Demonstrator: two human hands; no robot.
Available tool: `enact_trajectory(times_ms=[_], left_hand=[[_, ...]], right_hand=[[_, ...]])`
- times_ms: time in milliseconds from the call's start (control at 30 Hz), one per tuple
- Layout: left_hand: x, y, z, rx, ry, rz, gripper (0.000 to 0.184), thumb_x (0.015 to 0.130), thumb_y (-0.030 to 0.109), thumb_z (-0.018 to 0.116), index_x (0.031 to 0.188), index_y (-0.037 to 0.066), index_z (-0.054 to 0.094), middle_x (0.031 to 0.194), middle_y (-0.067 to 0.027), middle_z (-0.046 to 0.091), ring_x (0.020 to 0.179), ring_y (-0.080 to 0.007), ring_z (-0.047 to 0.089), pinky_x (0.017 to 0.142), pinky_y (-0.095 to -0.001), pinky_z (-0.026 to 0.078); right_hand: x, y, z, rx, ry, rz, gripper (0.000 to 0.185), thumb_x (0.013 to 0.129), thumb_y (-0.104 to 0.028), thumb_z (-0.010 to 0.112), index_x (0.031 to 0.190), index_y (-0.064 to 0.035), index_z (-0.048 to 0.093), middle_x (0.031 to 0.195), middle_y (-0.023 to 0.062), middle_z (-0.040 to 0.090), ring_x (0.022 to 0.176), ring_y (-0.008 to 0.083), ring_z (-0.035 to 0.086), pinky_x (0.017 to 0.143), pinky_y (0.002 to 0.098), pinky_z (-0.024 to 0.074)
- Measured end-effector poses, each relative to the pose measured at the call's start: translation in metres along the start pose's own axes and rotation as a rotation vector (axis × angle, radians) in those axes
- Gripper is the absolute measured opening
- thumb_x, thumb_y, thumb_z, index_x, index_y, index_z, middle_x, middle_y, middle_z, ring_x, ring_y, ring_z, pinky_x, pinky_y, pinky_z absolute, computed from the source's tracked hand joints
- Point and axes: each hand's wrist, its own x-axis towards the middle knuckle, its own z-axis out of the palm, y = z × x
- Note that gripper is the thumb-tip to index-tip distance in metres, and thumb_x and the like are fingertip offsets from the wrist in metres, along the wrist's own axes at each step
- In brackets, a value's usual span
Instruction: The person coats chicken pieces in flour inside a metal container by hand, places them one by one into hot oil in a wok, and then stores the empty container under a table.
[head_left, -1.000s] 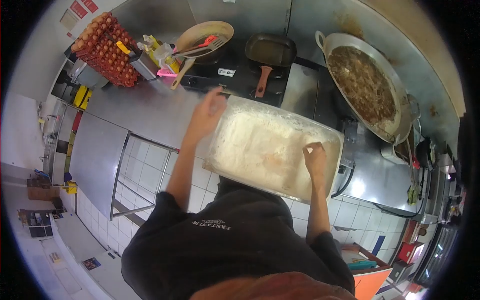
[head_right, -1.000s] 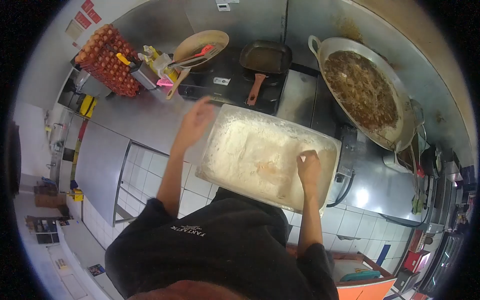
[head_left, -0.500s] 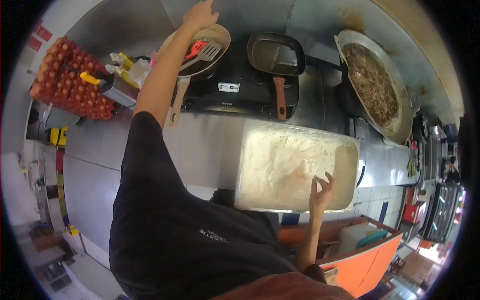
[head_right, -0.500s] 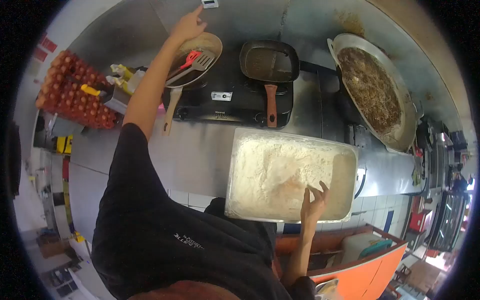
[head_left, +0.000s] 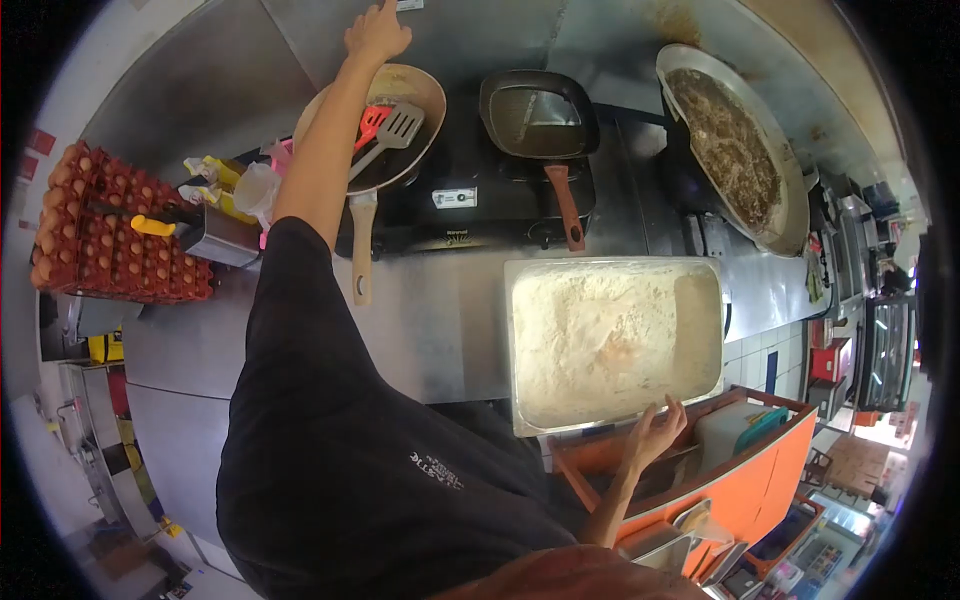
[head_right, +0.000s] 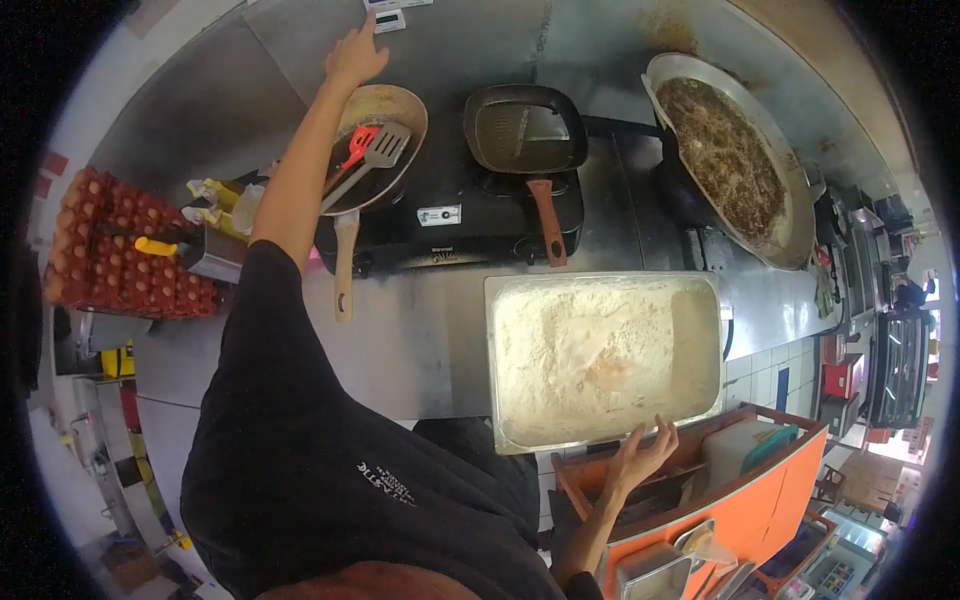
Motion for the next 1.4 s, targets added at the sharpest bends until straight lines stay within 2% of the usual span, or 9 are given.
enact_trajectory(times_ms=[33, 133, 367, 567, 733, 933, 1033, 1333, 1400], left_hand=[[0.0, -0.003, 0.003, 0.051, 0.006, 0.029, 0.082, 0.085, 0.037, 0.066, 0.156, 0.023, 0.028, 0.129, -0.0178, 0.06, 0.118, -0.0379, 0.059, 0.097, -0.0514, 0.048], [0.005, -0.01, 0.008, -0.005, -0.045, 0.031, 0.085, 0.085, 0.037, 0.065, 0.158, 0.024, 0.022, 0.13, -0.0188, 0.059, 0.118, -0.0399, 0.059, 0.098, -0.0552, 0.047], [0.011, -0.015, 0.013, 0.046, -0.005, 0.062, 0.083, 0.086, 0.038, 0.065, 0.157, 0.023, 0.025, 0.13, -0.018, 0.058, 0.117, -0.0388, 0.059, 0.096, -0.056, 0.047], [0.01, -0.01, 0.008, 0.077, 0.038, 0.067, 0.078, 0.086, 0.037, 0.065, 0.154, 0.022, 0.031, 0.13, -0.0161, 0.058, 0.12, -0.0373, 0.057, 0.096, -0.0556, 0.048], [0.01, -0.016, 0.008, 0.108, 0.19, 0.164, 0.071, 0.083, 0.035, 0.067, 0.147, 0.016, 0.042, 0.126, -0.0138, 0.06, 0.116, -0.0353, 0.059, 0.092, -0.0549, 0.048], [0.028, -0.02, 0.005, 0.228, 0.235, 0.244, 0.066, 0.082, 0.035, 0.069, 0.142, 0.014, 0.049, 0.123, -0.01, 0.062, 0.113, -0.0326, 0.059, 0.091, -0.0543, 0.048], [0.034, -0.022, -0.002, 0.252, 0.137, 0.231, 0.067, 0.083, 0.037, 0.07, 0.142, 0.015, 0.049, 0.124, -0.0088, 0.063, 0.115, -0.0313, 0.059, 0.092, -0.0542, 0.048], [0.035, -0.023, -0.01, 0.261, 0.07, 0.271, 0.067, 0.085, 0.042, 0.068, 0.144, 0.017, 0.048, 0.129, -0.0101, 0.061, 0.119, -0.0313, 0.058, 0.096, -0.0552, 0.047], [0.027, -0.019, -0.021, 0.234, 0.031, 0.253, 0.068, 0.085, 0.043, 0.068, 0.145, 0.018, 0.048, 0.131, -0.0118, 0.06, 0.121, -0.0326, 0.057, 0.098, -0.0548, 0.047]], right_hand=[[-0.002, -0.001, 0.002, 0.0, 0.002, 0.007, 0.032, 0.091, -0.01, 0.061, 0.121, 0.0011, 0.059, 0.128, 0.0234, 0.05, 0.124, 0.0394, 0.048, 0.105, 0.0485, 0.0376], [-0.005, -0.005, 0.007, 0.004, 0.015, 0.004, 0.031, 0.091, -0.009, 0.06, 0.12, 0.0012, 0.059, 0.127, 0.023, 0.05, 0.123, 0.039, 0.049, 0.105, 0.0483, 0.0382], [-0.011, -0.013, 0.008, 0.014, 0.03, 0.036, 0.03, 0.091, -0.009, 0.06, 0.119, 0.0017, 0.059, 0.125, 0.0221, 0.051, 0.12, 0.0382, 0.05, 0.104, 0.0481, 0.0391], [-0.01, -0.014, 0.005, 0.009, 0.024, 0.031, 0.031, 0.091, -0.01, 0.061, 0.12, 0.0015, 0.059, 0.126, 0.0218, 0.051, 0.121, 0.0377, 0.05, 0.104, 0.0483, 0.039], [-0.009, -0.013, 0.005, -0.007, 0.008, 0.037, 0.032, 0.091, -0.011, 0.061, 0.12, 0.0013, 0.058, 0.126, 0.0219, 0.05, 0.122, 0.0376, 0.049, 0.104, 0.0481, 0.0388], [-0.006, -0.009, 0.007, 0.008, -0.001, 0.033, 0.033, 0.091, -0.012, 0.062, 0.121, 0.0009, 0.058, 0.127, 0.0229, 0.05, 0.122, 0.0387, 0.049, 0.104, 0.0483, 0.0388], [-0.006, -0.007, 0.008, 0.012, -0.001, 0.031, 0.034, 0.091, -0.012, 0.062, 0.121, 0.0007, 0.058, 0.127, 0.0235, 0.049, 0.122, 0.0396, 0.049, 0.105, 0.0484, 0.0384], [-0.011, 0.0, 0.005, 0.001, 0.014, 0.008, 0.035, 0.09, -0.012, 0.063, 0.123, 0.0006, 0.057, 0.127, 0.0237, 0.05, 0.121, 0.0401, 0.049, 0.103, 0.048, 0.0399], [-0.014, 0.005, 0.007, 0.022, 0.041, 0.039, 0.038, 0.093, -0.014, 0.065, 0.125, 0.0029, 0.055, 0.124, 0.0195, 0.051, 0.112, 0.0317, 0.053, 0.097, 0.0406, 0.0443]])
